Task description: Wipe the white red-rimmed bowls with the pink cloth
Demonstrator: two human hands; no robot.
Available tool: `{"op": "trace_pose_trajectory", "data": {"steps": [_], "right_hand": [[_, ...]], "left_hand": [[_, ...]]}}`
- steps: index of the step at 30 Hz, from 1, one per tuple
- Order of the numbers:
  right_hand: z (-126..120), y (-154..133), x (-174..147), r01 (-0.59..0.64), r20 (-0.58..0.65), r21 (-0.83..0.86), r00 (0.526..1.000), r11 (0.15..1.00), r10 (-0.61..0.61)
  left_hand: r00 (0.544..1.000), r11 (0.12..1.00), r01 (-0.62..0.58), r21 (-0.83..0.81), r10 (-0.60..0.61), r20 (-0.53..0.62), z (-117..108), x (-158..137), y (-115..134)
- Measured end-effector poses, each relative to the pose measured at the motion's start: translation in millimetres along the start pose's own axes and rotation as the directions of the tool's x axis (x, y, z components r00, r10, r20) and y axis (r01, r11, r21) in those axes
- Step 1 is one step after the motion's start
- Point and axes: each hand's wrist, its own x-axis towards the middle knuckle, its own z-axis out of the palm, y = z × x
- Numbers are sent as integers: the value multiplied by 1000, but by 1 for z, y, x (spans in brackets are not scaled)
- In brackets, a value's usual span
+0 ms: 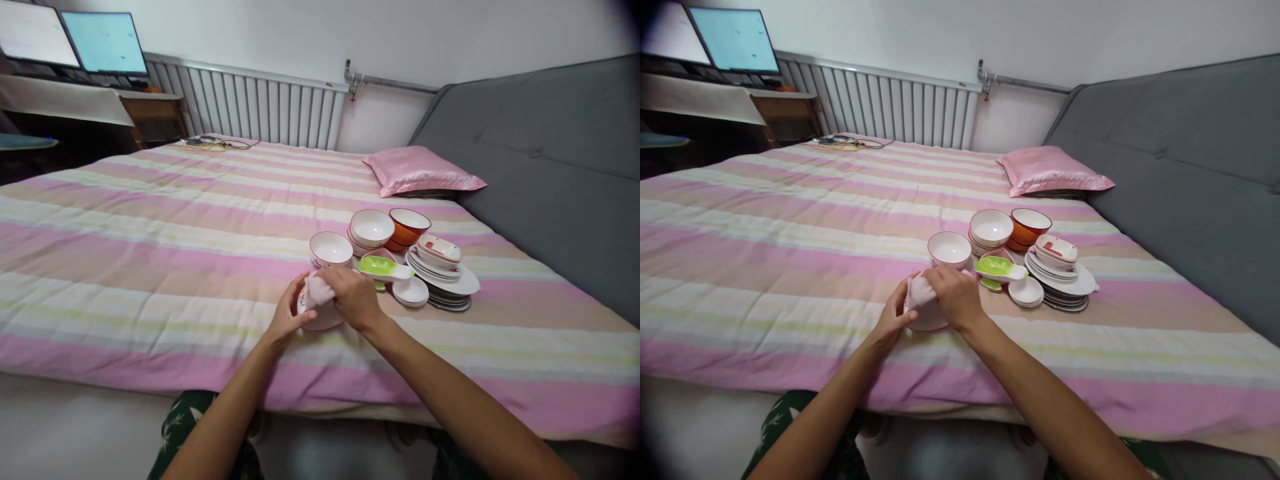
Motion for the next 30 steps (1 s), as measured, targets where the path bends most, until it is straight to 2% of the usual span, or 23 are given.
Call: {"op": "trace_pose_trajectory", "data": {"steps": [4, 7, 13, 18, 30], "right_hand": [[3, -16, 2, 129, 84, -66, 989, 989, -123], [9, -12, 3, 148, 84, -55, 986, 988, -143], [17, 11, 1, 12, -12, 94, 1000, 995, -11], [23, 19, -4, -65, -66, 212, 995, 975, 80], [57, 37, -24, -183, -178, 456, 940, 871, 290]], "left_hand": [[1000, 986, -7, 166, 4, 15, -2, 1, 3], [999, 972, 33, 234, -31, -12, -2, 2, 5], [998, 970, 69, 232, -64, -27, -2, 4, 2], [996, 974, 89, 208, -85, -31, -3, 3, 1], [994, 986, 103, 128, -99, -37, 0, 2, 4]]}}
